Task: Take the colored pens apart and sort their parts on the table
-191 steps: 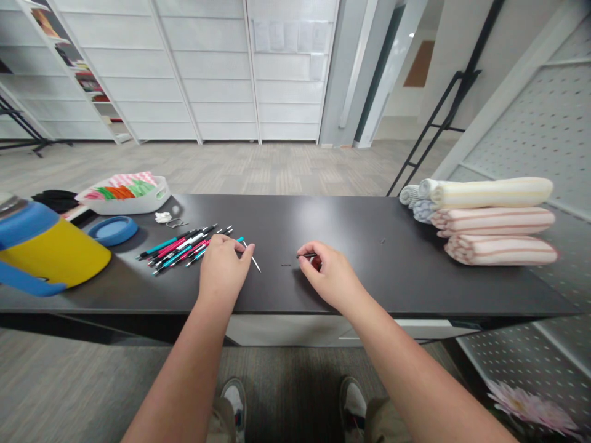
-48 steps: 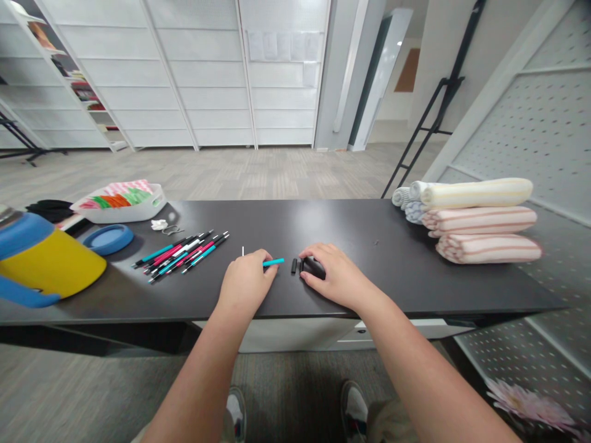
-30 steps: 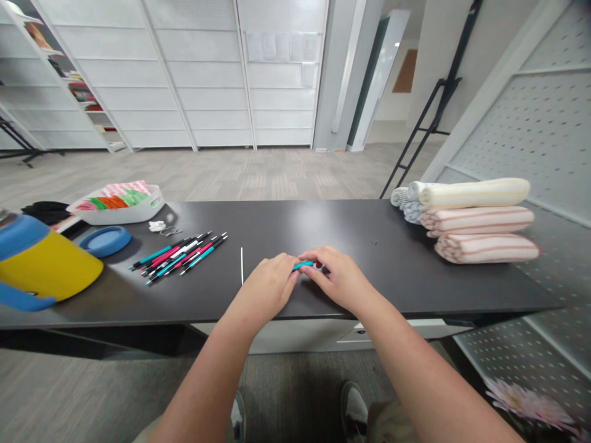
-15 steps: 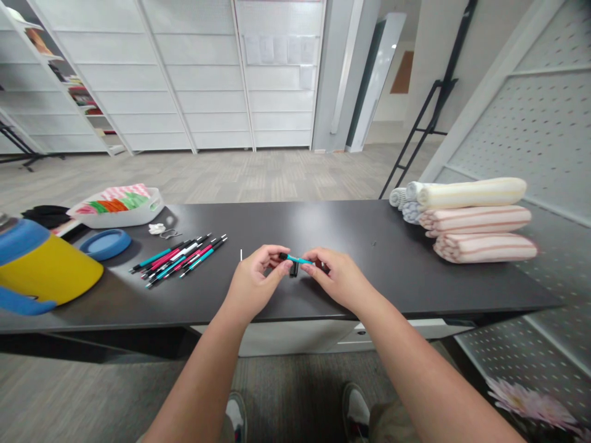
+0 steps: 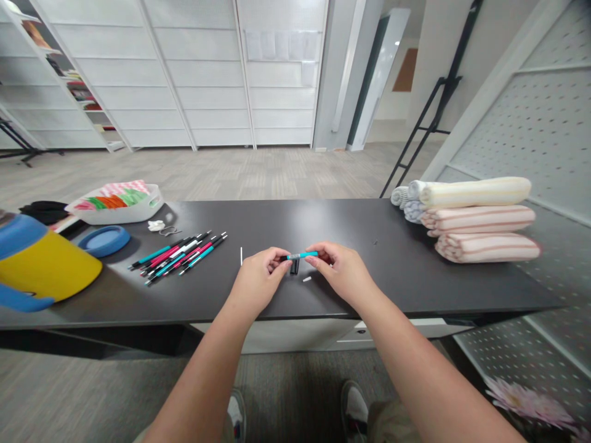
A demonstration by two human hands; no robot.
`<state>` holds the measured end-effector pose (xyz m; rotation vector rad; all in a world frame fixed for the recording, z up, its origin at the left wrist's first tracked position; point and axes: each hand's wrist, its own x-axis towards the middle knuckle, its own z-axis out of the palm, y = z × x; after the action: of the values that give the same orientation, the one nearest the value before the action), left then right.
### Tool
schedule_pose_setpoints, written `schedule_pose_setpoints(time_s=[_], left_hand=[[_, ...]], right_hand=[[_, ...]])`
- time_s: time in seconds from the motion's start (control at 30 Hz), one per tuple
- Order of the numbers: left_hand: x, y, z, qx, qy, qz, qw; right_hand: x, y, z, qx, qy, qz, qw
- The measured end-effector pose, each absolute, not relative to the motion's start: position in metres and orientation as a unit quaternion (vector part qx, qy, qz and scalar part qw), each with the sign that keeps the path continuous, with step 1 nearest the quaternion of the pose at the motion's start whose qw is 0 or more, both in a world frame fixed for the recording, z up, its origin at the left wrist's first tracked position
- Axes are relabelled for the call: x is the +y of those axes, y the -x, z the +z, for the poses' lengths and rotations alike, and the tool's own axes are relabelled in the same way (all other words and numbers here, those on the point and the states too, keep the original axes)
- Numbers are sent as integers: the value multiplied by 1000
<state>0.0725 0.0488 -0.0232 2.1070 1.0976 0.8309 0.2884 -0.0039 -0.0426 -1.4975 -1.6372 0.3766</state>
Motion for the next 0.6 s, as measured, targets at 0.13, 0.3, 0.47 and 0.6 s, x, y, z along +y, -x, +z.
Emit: schedule_pose_setpoints(time_s=[0.13, 0.3, 0.47, 0.6], left_hand=[[53, -71, -29, 441, -775, 336, 303], [56, -69, -30, 467, -747, 349, 320], [58, -68, -30, 469, -734, 356, 338], [59, -67, -33, 464, -720, 372, 357]], right_hand=[[-12, -287, -39, -682, 601, 120, 399], [-28, -284, -36, -732, 581, 133, 332], [-29, -284, -37, -722, 591, 139, 331], [-27, -281, -35, -774, 550, 120, 289]])
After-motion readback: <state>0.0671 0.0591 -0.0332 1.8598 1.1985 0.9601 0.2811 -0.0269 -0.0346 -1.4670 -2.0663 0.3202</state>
